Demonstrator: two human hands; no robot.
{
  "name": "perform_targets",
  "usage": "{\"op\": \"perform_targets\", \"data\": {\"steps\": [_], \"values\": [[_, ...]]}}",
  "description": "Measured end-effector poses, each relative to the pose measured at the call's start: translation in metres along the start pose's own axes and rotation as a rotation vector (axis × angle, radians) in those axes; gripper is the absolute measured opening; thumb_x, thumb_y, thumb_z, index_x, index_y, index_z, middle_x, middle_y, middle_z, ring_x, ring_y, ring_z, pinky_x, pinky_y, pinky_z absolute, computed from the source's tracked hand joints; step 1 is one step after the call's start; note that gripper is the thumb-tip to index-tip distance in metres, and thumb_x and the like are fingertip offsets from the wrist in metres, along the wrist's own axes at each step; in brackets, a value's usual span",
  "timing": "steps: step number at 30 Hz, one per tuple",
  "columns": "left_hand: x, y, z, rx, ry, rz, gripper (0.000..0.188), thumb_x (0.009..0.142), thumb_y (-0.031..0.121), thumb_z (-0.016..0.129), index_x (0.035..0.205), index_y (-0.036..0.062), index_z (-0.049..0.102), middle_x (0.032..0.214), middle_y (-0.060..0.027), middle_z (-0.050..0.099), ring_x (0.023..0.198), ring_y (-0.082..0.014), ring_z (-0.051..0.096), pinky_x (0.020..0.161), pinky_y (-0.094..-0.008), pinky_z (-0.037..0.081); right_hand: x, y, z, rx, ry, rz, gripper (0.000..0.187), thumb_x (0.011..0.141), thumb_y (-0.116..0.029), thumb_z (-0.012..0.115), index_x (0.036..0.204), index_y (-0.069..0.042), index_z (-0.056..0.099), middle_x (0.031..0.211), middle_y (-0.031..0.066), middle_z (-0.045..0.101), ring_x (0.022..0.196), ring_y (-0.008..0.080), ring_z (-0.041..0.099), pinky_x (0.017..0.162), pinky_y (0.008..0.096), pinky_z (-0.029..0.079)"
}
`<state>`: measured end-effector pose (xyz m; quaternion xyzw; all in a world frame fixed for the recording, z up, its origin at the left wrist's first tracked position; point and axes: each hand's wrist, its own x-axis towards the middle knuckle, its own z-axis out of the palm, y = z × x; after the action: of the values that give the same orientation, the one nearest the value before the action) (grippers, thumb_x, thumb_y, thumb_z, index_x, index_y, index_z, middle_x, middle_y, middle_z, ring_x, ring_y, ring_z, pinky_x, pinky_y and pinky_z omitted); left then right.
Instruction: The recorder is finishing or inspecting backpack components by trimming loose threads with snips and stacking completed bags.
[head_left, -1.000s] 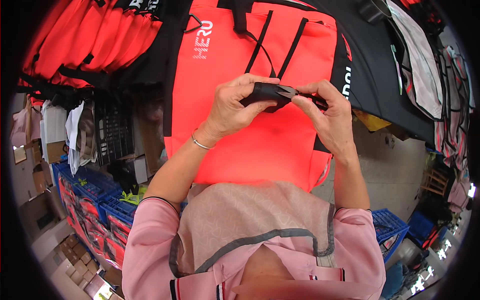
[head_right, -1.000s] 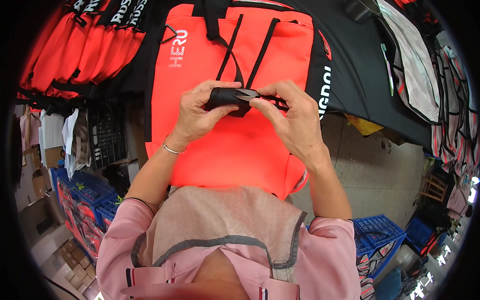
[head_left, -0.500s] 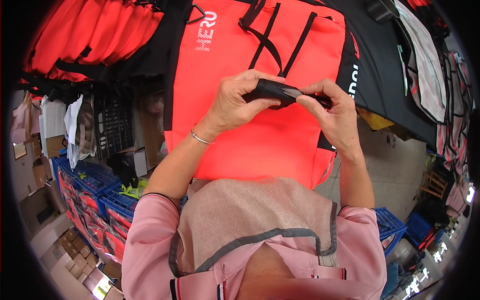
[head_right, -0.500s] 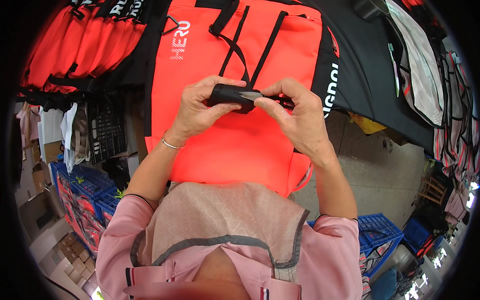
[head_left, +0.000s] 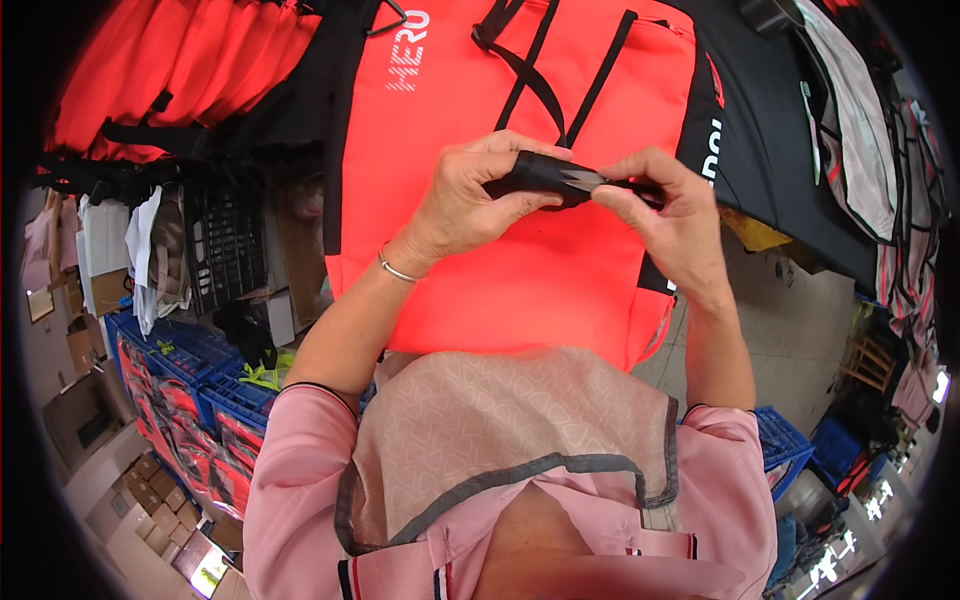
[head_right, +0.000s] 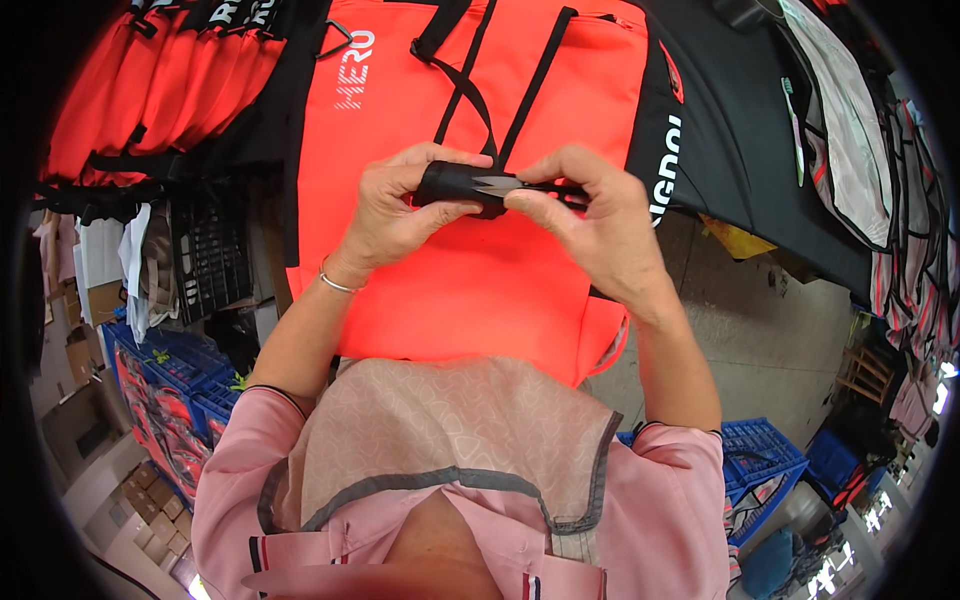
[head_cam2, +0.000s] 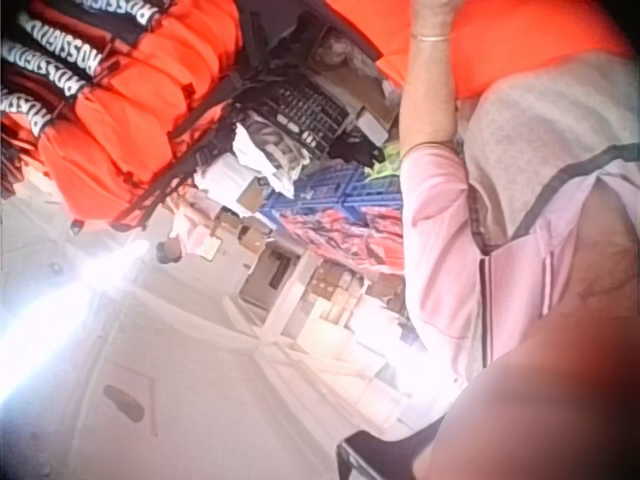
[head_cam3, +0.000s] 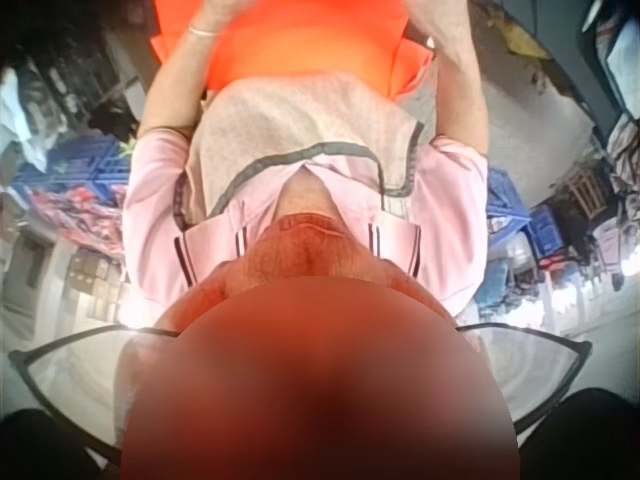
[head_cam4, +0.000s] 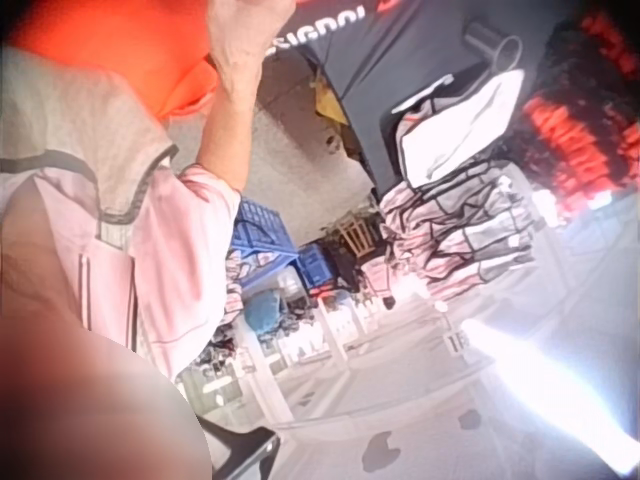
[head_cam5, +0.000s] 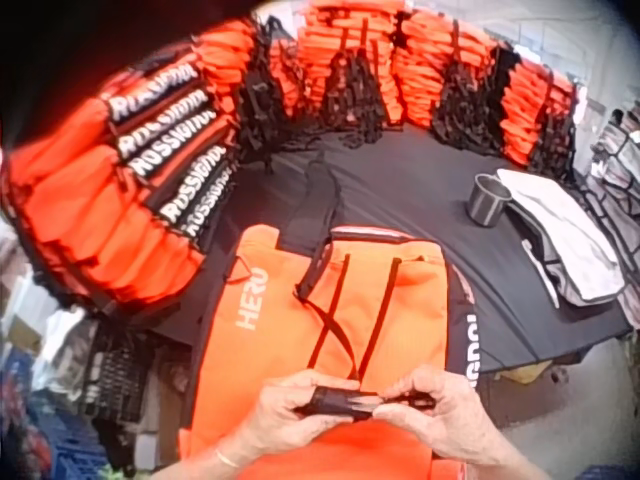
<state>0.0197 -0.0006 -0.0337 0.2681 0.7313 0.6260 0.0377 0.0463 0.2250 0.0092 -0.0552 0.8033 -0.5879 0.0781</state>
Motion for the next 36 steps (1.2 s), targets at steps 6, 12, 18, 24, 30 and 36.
{"op": "perform_targets", "data": {"steps": [6, 12, 18, 24, 30, 36], "values": [[-0.006, 0.002, 0.003, 0.017, -0.023, 0.017, 0.025, 0.073, -0.003, 0.077, 0.097, 0.0041, 0.075, 0.109, -0.0099, 0.071, 0.094, -0.0171, 0.068, 0.080, -0.0276, 0.056, 0.001, 0.006, 0.000, -0.050, 0.032, -0.025, 0.017, 0.087, -0.013, 0.073, 0.095, 0.001, 0.067, 0.080, 0.0028, 0.066, 0.077, 0.0084, 0.060, 0.070, 0.0229, 0.048], [-0.020, 0.008, 0.023, 0.200, -0.021, 0.251, 0.036, 0.064, -0.005, 0.078, 0.096, 0.0091, 0.074, 0.112, -0.0086, 0.065, 0.099, -0.0254, 0.063, 0.082, -0.0347, 0.053, 0.022, 0.010, 0.022, 0.352, -0.063, 0.338, 0.058, 0.076, -0.037, 0.082, 0.109, 0.005, 0.060, 0.083, 0.0038, 0.064, 0.071, 0.0069, 0.056, 0.063, 0.0217, 0.045], [-0.044, 0.002, 0.030, 0.534, 0.089, 0.448, 0.041, 0.057, -0.006, 0.072, 0.092, 0.0149, 0.076, 0.111, -0.0066, 0.057, 0.101, -0.0264, 0.057, 0.083, -0.0364, 0.050, 0.011, 0.010, 0.015, 0.735, -0.100, 0.272, 0.027, 0.081, -0.014, 0.077, 0.098, -0.004, 0.058, 0.070, -0.0050, 0.051, 0.054, 0.0020, 0.044, 0.046, 0.0179, 0.033], [-0.032, -0.019, 0.024, 0.639, 0.221, 0.499, 0.043, 0.060, -0.005, 0.069, 0.097, 0.0164, 0.076, 0.070, 0.0009, 0.050, 0.063, -0.0163, 0.052, 0.052, -0.0298, 0.045, -0.074, 0.055, -0.046, 0.950, -0.365, -0.269, 0.022, 0.088, -0.014, 0.060, 0.075, 0.003, 0.062, 0.069, 0.0116, 0.061, 0.066, 0.0225, 0.061, 0.055, 0.0310, 0.049], [-0.021, -0.023, 0.018, 0.692, 0.223, 0.704, 0.045, 0.060, -0.001, 0.068, 0.102, 0.0155, 0.075, 0.073, 0.0020, 0.052, 0.067, -0.0153, 0.052, 0.057, -0.0299, 0.045, -0.166, 0.073, -0.077, 0.549, -0.314, 0.124, 0.032, 0.065, -0.017, 0.085, 0.083, 0.006, 0.073, 0.087, 0.0174, 0.073, 0.075, 0.0242, 0.070, 0.062, 0.0274, 0.052], [-0.013, -0.012, 0.018, 0.772, 0.155, 0.834, 0.042, 0.061, 0.006, 0.068, 0.101, 0.0155, 0.075, 0.079, 0.0028, 0.055, 0.072, -0.0140, 0.054, 0.060, -0.0285, 0.045, -0.194, 0.068, -0.107, -0.657, 0.165, 0.429, 0.023, 0.070, -0.008, 0.079, 0.091, -0.001, 0.071, 0.082, 0.0134, 0.071, 0.065, 0.0250, 0.063, 0.065, 0.0352, 0.051]]}}
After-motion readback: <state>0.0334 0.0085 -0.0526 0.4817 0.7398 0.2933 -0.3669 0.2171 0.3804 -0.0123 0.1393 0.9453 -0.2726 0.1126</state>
